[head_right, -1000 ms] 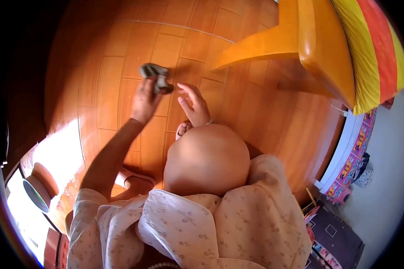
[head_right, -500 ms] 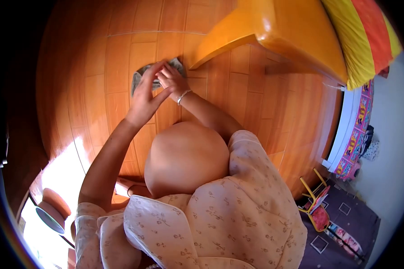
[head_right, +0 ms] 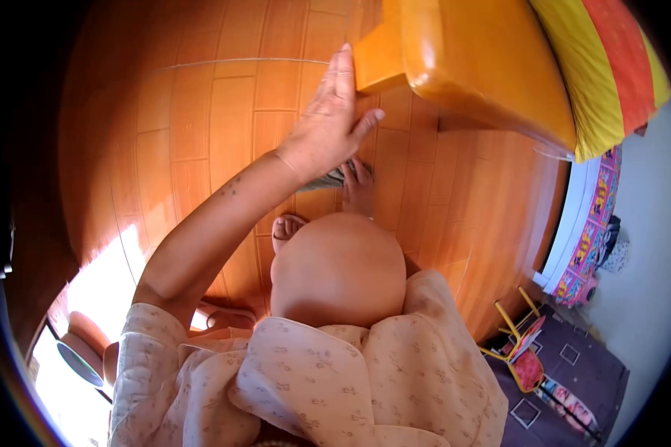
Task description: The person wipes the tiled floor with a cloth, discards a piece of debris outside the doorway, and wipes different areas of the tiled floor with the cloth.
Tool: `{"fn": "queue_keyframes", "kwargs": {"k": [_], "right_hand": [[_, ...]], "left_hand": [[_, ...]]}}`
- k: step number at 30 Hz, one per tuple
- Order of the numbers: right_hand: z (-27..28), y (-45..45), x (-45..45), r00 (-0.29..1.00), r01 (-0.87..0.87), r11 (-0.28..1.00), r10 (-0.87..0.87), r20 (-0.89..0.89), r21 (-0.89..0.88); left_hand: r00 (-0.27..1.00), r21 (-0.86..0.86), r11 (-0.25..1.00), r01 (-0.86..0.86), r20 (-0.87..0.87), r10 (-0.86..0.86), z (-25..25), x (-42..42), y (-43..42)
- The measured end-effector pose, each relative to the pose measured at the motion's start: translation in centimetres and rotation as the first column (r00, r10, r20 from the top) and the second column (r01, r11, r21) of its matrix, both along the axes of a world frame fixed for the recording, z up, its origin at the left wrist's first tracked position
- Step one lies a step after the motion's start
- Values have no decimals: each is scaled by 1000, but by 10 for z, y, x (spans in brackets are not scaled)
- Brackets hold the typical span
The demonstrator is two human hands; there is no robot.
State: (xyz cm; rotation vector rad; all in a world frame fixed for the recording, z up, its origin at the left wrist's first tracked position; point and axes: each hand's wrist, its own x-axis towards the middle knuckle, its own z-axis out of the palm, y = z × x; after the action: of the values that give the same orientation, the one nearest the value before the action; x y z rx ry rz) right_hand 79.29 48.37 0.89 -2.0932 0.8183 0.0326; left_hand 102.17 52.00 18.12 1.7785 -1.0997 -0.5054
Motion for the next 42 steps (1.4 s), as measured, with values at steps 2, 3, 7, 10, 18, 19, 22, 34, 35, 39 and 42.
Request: {"fn": "queue_keyframes", "kwargs": {"k": [2, 3, 7, 10, 18, 19, 22, 34, 35, 39, 42], "right_hand": [[149, 39, 44, 810, -498, 864, 493, -319, 71], [202, 49, 71, 690, -610, 776, 619, -375, 159], [311, 60, 167, 502, -721, 642, 744, -441, 262], [326, 57, 185, 470, -726, 611, 775, -422, 314], [153, 20, 86, 916, -401, 911, 397, -57, -95], [84, 5, 69, 963, -190, 962, 222, 156, -197], [2, -42, 80, 895, 112, 948, 34, 444, -299], [-28, 43, 81, 902, -423, 717, 391, -184, -554], [-31, 49, 66, 881, -450, 710, 453, -138, -541], [-12, -8, 76, 903, -420, 732, 280, -325, -536], [-25, -54, 113, 969, -162, 744, -3, -245, -649]], "left_hand": [[1000, 6, 1000, -8, -9, 8, 3, -1, 1], [1000, 9, 1000, 0, -19, 0, 5, -2, 1], [998, 5, 998, 58, -6, -58, 3, -20, 0], [994, -57, 992, 112, 12, -112, 2, -38, -6], [835, -116, 854, 507, -183, -520, -12, -55, -24], [832, -122, 851, 511, -180, -525, -16, -60, -28], [773, -218, 788, 576, -169, -612, -25, -69, -36], [999, 191, 981, -34, 37, 27, -138, 52, 174], [993, 256, 962, -96, 88, 76, -155, 68, 200], [958, 538, 804, -251, 260, 125, -180, 111, 287], [929, 554, 751, -359, 291, 229, -209, 133, 327]]}}
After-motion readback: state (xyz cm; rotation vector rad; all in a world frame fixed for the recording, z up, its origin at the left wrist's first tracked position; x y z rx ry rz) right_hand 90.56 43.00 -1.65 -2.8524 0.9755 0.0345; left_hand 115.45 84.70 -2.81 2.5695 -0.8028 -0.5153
